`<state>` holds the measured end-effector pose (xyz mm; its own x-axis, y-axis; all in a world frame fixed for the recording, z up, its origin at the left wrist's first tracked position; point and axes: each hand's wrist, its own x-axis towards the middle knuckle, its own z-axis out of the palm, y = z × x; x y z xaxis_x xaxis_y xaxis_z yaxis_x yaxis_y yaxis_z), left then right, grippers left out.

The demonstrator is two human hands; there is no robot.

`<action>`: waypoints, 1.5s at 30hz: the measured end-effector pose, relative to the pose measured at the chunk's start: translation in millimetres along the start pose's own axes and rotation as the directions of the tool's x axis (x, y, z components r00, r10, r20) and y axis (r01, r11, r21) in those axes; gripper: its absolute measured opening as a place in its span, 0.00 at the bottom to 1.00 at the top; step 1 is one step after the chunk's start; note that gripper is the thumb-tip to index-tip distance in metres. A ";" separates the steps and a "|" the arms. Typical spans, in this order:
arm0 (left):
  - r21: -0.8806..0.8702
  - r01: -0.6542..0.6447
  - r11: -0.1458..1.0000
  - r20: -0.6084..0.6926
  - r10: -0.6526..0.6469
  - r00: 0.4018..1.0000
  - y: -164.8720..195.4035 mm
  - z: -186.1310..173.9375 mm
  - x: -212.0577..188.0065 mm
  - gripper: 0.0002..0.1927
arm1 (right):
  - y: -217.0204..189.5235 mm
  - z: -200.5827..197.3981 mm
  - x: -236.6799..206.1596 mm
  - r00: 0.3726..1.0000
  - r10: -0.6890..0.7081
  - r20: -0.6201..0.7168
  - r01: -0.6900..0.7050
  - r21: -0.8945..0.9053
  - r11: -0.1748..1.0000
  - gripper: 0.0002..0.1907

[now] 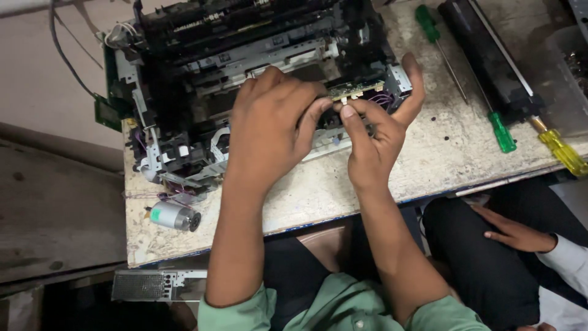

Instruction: The person manipulates a small green circuit board and wires inside a disassembled printer. They repeatedly connect and disconnect wires from the board, reposition the board, and adjust components within the printer chassis.

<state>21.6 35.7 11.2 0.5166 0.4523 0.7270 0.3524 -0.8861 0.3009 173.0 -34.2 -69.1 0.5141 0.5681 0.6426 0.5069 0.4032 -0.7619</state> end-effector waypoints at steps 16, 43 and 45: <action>-0.001 0.026 1.000 0.011 -0.026 1.000 2.9 -0.7 1.7 0.07 | -2.8 3.0 -0.8 1.000 -0.023 -0.013 0.021 -0.096 0.995 0.10; -0.001 0.029 1.000 0.008 -0.029 1.000 3.5 -2.6 2.0 0.08 | -13.0 8.9 -4.9 0.988 -0.082 -0.130 0.058 -0.177 0.983 0.03; 0.000 0.026 1.000 0.007 -0.026 1.000 3.2 -2.4 1.7 0.08 | -11.7 8.9 -4.9 0.988 -0.084 -0.131 0.058 -0.190 0.980 0.03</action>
<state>21.7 33.4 14.9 0.5129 0.4759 0.7145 0.3654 -0.8742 0.3199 158.4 -35.3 -64.1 0.5557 0.4334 0.7095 0.6581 0.2922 -0.6939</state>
